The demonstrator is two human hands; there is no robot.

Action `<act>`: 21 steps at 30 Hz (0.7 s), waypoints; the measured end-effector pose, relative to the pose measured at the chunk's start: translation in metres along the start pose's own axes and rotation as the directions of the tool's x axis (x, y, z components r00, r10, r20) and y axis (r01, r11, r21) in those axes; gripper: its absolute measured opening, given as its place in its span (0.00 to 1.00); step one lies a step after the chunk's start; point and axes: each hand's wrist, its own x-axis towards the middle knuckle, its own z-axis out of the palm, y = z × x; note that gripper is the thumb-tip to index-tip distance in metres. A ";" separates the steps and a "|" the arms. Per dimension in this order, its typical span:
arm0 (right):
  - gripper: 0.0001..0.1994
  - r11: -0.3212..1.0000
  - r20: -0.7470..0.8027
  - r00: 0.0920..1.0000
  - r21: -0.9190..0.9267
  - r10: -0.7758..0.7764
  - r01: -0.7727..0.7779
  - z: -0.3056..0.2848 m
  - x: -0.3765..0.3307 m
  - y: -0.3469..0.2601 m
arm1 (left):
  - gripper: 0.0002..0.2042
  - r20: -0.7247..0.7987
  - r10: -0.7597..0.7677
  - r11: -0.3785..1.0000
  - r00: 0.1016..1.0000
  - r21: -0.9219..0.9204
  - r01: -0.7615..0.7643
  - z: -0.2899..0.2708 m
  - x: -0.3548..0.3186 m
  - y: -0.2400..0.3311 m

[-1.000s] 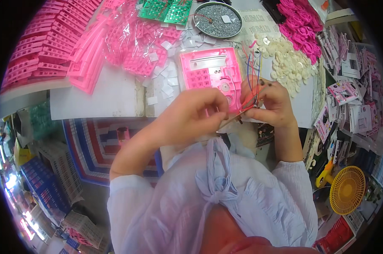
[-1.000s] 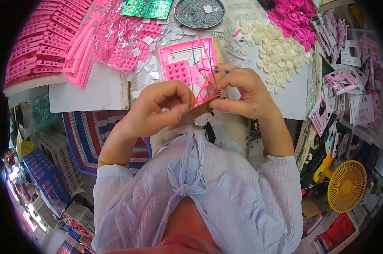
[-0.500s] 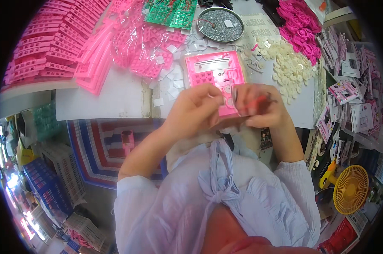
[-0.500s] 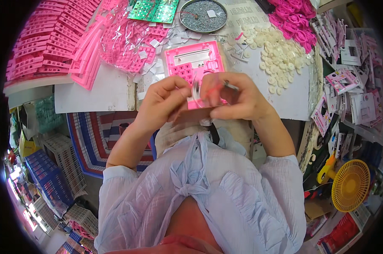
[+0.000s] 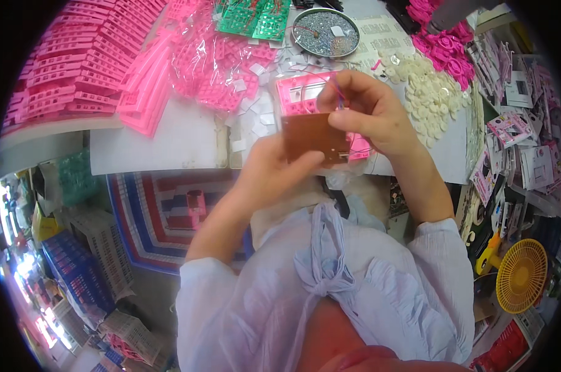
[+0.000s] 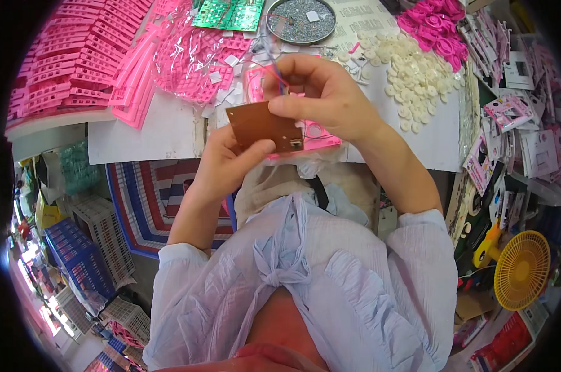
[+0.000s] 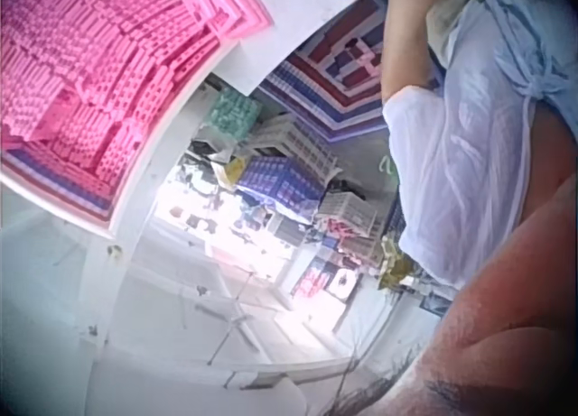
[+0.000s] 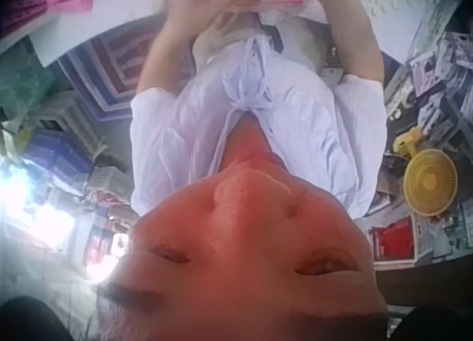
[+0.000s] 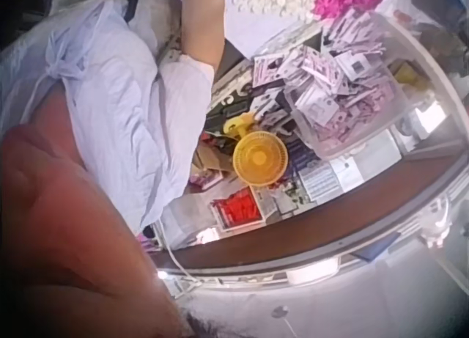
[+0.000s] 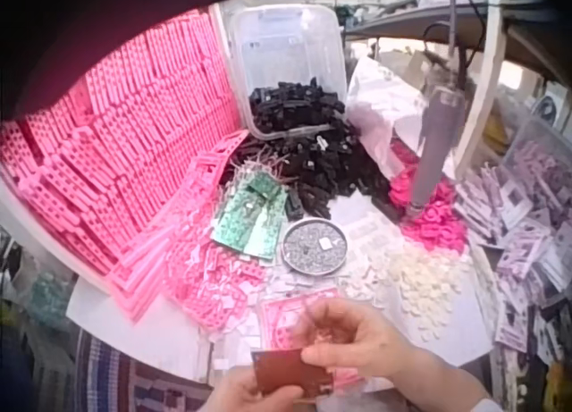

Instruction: Assembling pink plastic toy piggy banks with electronic components and decorative stickers.

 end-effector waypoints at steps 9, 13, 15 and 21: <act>0.12 0.916 -0.017 0.982 -0.358 0.187 -0.181 -0.014 -0.035 -0.011 | 0.18 -0.072 -0.087 0.758 0.994 -0.652 0.019 -0.017 0.009 -0.031; 0.15 0.929 -0.195 0.978 -0.345 0.072 -0.137 -0.010 -0.042 -0.010 | 0.16 -0.133 -0.075 0.781 0.988 -0.624 -0.025 -0.021 0.011 -0.047; 0.17 0.823 -0.184 0.983 -0.558 0.005 -0.108 -0.012 -0.050 -0.015 | 0.18 -0.164 -0.095 0.814 0.982 -0.580 -0.018 -0.021 0.008 -0.045; 0.14 0.540 -0.053 0.984 -0.840 -0.170 0.049 0.002 -0.050 -0.034 | 0.15 -0.249 -0.032 0.882 0.968 -0.462 -0.090 -0.013 0.007 -0.049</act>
